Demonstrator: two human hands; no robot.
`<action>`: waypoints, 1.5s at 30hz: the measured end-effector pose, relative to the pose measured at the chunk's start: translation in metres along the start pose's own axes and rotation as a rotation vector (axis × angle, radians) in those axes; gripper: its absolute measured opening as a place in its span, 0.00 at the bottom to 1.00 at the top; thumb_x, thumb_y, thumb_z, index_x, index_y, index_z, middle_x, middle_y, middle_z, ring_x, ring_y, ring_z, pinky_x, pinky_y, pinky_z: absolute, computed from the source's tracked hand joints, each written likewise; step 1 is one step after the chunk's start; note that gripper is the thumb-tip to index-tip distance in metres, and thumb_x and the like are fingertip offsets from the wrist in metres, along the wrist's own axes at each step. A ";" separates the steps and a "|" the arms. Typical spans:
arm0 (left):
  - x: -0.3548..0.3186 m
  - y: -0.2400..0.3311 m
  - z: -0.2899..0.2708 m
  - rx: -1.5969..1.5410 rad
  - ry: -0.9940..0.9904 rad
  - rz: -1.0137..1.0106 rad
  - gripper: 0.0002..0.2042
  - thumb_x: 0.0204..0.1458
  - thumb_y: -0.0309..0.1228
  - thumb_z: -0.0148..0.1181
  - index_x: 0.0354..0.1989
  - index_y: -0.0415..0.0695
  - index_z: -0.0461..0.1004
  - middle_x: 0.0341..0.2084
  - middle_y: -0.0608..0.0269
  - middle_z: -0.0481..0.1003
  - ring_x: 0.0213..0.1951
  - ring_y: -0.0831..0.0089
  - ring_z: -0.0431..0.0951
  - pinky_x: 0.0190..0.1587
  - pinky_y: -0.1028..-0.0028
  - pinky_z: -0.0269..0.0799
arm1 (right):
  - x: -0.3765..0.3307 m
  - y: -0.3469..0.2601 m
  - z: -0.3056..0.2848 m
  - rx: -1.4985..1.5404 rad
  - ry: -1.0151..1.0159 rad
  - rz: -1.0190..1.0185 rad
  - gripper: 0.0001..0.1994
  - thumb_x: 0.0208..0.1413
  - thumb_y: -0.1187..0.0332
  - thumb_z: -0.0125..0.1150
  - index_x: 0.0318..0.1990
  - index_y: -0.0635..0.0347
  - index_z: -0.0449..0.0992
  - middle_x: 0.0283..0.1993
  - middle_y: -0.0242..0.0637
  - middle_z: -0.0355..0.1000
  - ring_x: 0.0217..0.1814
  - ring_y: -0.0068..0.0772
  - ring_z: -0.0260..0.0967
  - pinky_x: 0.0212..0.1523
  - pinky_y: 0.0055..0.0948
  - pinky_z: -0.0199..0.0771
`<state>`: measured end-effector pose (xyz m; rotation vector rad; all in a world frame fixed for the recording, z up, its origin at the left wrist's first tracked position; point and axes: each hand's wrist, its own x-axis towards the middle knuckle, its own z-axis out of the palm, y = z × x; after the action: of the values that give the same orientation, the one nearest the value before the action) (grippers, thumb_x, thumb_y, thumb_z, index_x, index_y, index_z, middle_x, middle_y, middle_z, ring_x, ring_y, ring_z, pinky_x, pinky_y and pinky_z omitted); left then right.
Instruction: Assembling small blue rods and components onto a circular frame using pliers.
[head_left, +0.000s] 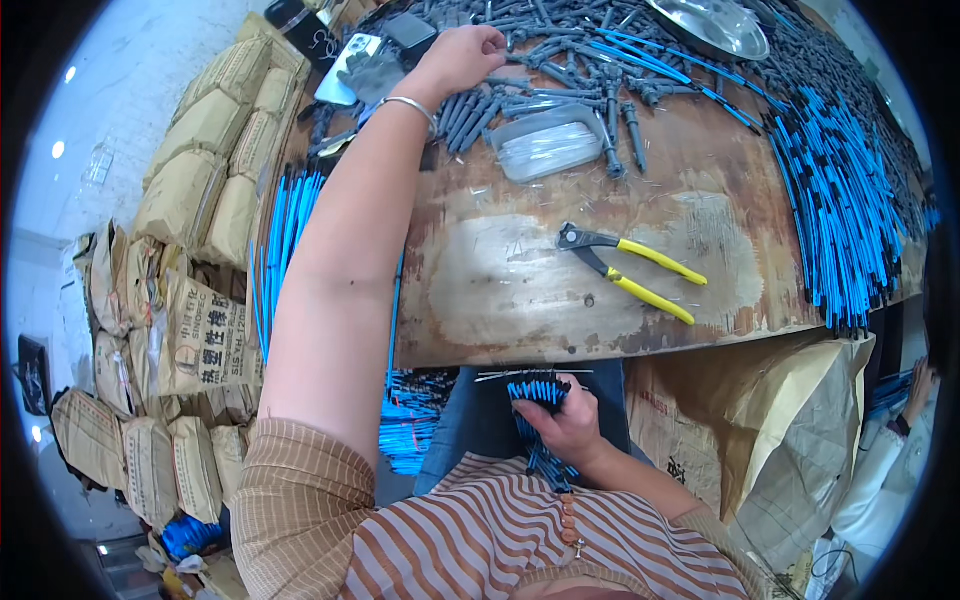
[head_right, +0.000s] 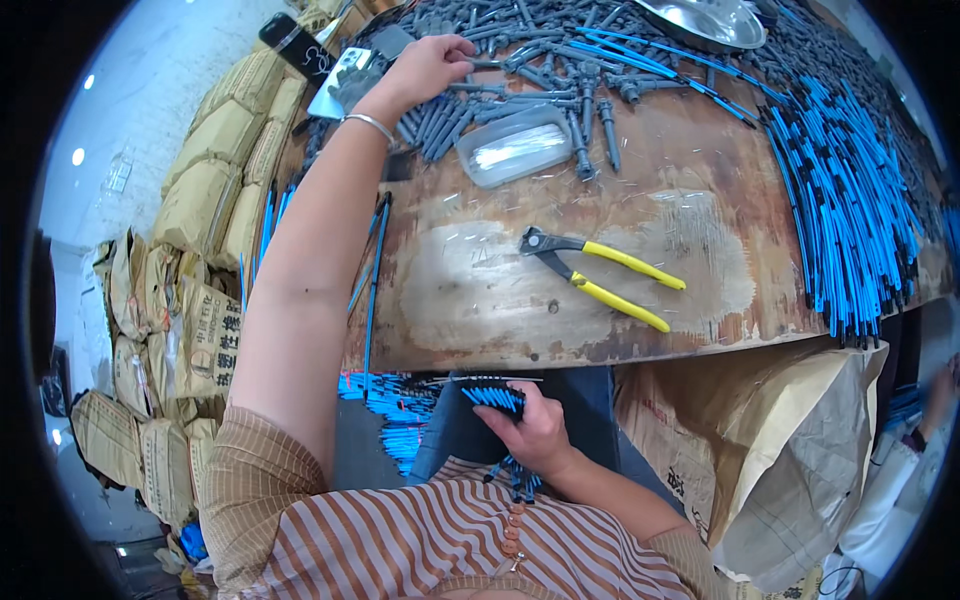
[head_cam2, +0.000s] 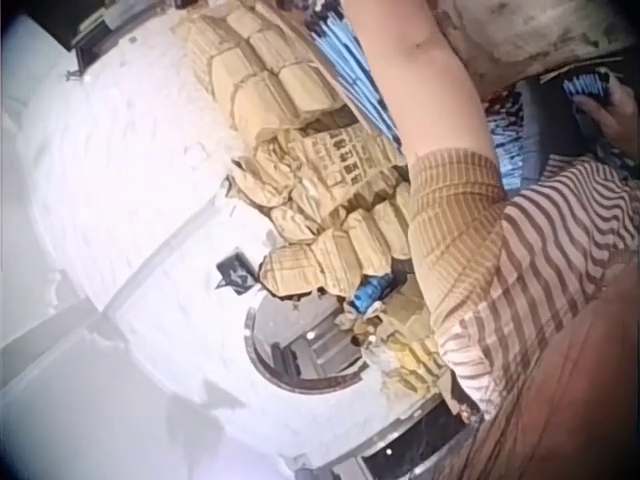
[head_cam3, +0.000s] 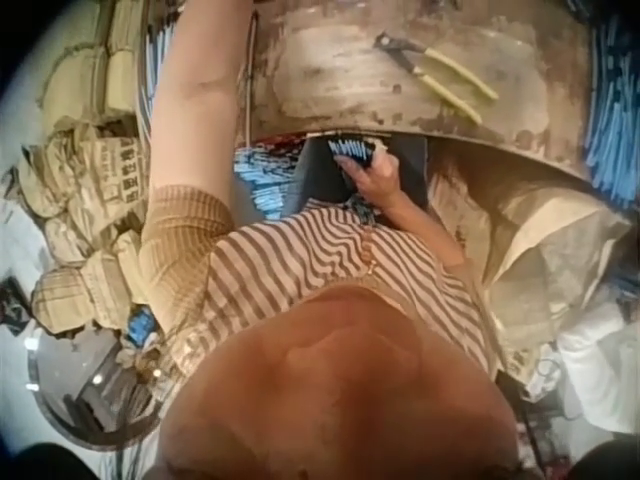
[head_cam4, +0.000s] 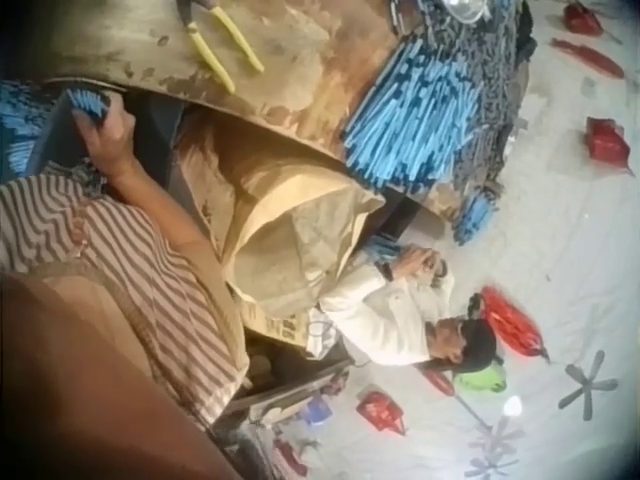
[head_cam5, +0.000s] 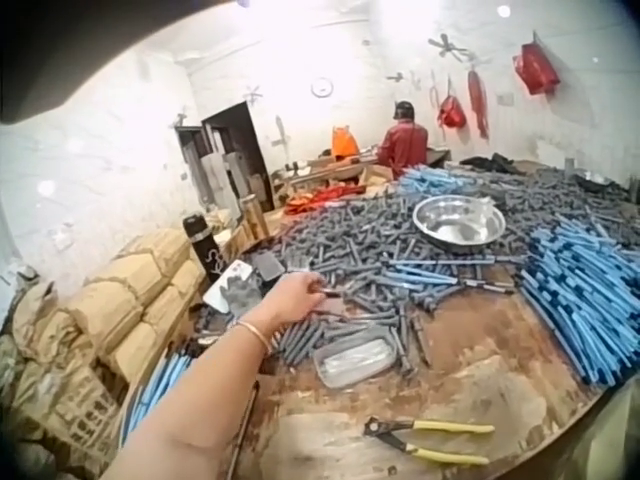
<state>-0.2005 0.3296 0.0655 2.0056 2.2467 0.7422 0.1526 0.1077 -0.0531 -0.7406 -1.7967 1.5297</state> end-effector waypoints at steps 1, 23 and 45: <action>0.009 0.002 0.005 -0.006 0.013 0.015 0.15 0.45 0.33 0.59 0.43 0.43 0.75 0.30 0.63 0.78 0.30 0.65 0.77 0.37 0.71 0.72 | 0.001 -0.001 -0.001 0.004 0.000 -0.001 0.12 0.45 0.73 0.68 0.36 0.63 0.72 0.28 0.34 0.74 0.22 0.28 0.68 0.26 0.23 0.69; -0.083 0.057 -0.039 -1.046 0.490 -0.308 0.12 0.44 0.24 0.58 0.39 0.37 0.75 0.25 0.60 0.76 0.26 0.74 0.72 0.29 0.80 0.68 | 0.000 -0.007 0.003 0.002 -0.056 0.021 0.12 0.45 0.71 0.68 0.36 0.63 0.72 0.28 0.34 0.74 0.23 0.29 0.68 0.27 0.25 0.69; -0.345 0.120 0.001 -1.793 0.085 -0.492 0.18 0.55 0.21 0.52 0.55 0.39 0.67 0.37 0.56 0.76 0.34 0.73 0.75 0.41 0.74 0.74 | -0.022 -0.022 0.019 -0.064 -0.012 -0.011 0.11 0.47 0.73 0.65 0.38 0.62 0.73 0.33 0.34 0.76 0.31 0.27 0.69 0.38 0.24 0.70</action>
<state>-0.0330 0.0097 0.0127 0.4970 0.9185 1.7189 0.1508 0.0758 -0.0361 -0.7528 -1.8632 1.4784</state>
